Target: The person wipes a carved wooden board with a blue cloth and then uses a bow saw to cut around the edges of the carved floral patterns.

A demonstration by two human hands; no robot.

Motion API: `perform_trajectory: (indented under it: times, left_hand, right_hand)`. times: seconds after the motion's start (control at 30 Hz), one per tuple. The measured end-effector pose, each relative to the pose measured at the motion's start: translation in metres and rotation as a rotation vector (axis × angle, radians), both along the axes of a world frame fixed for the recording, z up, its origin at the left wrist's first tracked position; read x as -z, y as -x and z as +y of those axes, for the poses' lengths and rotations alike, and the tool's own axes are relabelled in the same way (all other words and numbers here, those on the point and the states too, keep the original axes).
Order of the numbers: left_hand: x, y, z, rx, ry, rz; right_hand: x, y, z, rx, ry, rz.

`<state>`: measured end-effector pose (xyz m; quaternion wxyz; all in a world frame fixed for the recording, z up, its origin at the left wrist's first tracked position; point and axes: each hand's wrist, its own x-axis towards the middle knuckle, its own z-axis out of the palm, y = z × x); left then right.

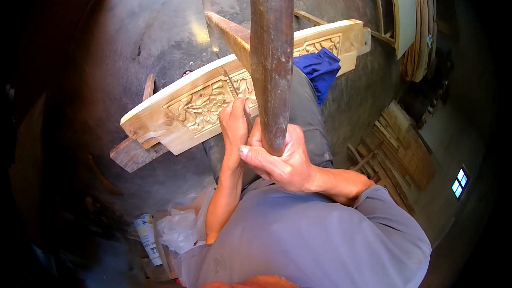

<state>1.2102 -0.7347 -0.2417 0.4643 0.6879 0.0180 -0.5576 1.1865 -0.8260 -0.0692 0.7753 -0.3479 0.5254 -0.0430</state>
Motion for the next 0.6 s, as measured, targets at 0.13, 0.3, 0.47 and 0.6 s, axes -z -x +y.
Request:
perform_trajectory:
  times: [0.13, 0.3, 0.47, 0.6]
  left_hand:
    - [-0.035, -0.004, -0.002, -0.055, -0.059, 0.159]
    - [-0.046, -0.003, 0.006, -0.087, -0.073, 0.131]
    - [-0.021, -0.004, 0.002, -0.006, 0.007, 0.048]
    - [0.050, -0.004, 0.002, 0.090, 0.006, -0.025]
  right_hand:
    - [-0.025, 0.004, 0.003, -0.027, 0.043, -0.031]
    - [-0.029, 0.006, 0.011, -0.086, 0.078, -0.072]
    - [-0.016, -0.006, 0.009, -0.084, 0.077, 0.068]
    - [0.045, -0.014, 0.004, -0.139, 0.087, 0.113]
